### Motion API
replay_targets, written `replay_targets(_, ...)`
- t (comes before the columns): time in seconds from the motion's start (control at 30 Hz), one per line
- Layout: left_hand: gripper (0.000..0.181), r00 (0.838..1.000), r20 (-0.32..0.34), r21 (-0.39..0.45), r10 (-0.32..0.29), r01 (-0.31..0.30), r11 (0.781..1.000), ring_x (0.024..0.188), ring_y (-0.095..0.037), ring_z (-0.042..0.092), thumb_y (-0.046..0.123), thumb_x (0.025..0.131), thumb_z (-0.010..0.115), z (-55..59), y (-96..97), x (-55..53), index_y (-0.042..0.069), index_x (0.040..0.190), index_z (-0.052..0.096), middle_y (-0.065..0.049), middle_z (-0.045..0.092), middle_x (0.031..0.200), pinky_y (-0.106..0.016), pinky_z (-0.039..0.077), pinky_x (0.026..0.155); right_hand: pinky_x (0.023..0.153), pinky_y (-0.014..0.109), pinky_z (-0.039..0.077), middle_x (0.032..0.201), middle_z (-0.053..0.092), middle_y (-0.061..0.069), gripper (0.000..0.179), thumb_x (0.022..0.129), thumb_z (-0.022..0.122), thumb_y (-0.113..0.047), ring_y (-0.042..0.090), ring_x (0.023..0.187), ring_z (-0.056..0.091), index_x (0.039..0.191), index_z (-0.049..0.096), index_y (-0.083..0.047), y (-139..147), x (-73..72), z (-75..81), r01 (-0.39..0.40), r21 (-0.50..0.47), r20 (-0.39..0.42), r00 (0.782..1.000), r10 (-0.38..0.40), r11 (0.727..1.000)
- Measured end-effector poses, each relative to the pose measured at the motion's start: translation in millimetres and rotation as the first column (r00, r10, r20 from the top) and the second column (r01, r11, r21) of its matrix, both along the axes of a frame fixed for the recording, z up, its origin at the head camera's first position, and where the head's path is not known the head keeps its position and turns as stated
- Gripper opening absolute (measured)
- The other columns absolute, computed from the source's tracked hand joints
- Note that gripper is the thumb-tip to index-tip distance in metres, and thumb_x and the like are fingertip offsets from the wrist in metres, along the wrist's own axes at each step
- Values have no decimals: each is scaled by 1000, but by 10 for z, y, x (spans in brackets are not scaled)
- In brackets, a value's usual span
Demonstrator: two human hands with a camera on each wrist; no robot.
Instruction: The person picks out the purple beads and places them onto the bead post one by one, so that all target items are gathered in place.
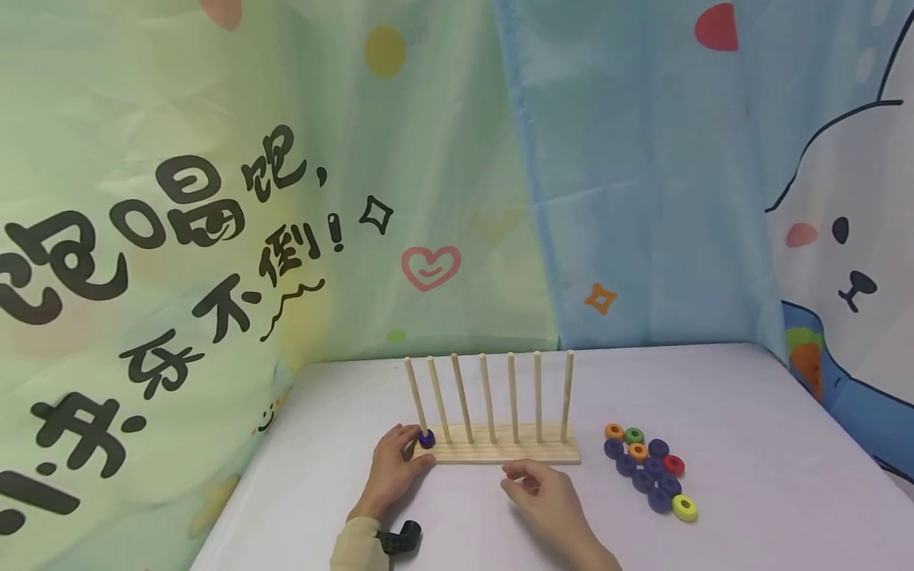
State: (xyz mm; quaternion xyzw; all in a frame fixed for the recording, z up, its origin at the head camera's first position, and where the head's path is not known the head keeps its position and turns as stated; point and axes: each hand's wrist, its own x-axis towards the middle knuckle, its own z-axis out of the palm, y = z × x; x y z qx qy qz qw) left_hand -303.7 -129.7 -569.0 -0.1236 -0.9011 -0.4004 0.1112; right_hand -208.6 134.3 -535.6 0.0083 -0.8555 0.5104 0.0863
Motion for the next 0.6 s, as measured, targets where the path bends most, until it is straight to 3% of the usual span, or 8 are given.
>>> replay_targets(0.1, 54, 1000, 2, -13, -5, 5, 1000, 133, -43, 42, 25, 77, 79, 3, 24, 7, 0, 123, 63, -16, 62, 128, -60, 26, 113, 75, 23, 56, 99, 73, -5, 18, 84, 75, -16, 8, 84, 66, 101, 73, -19, 85, 28, -23, 15, 42, -8, 1000, -14, 999)
replay_targets(0.33, 53, 1000, -23, 6, -2, 2, 1000, 131, -45, 43, 25, 77, 79, 76, 32, 30, -1, 120, 64, -18, 63, 125, -61, 27, 112, 69, 25, 57, 100, 74, 2, 17, 82, 75, -9, 11, 77, 67, 99, 72, -14, 238, -9, -48, 103, 142, -116, 989, -86, 985)
replay_targets(0.6, 53, 1000, 0, -23, 13, -13, 1000, 132, -43, 43, 27, 77, 79, 47, -2, 35, 2, 121, 64, -16, 63, 126, -59, 27, 113, 66, 28, 56, 106, 72, 10, 21, 83, 75, -11, 17, 78, 70, 103, 72, -11, 411, 14, -42, 167, 157, -140, 979, -146, 973)
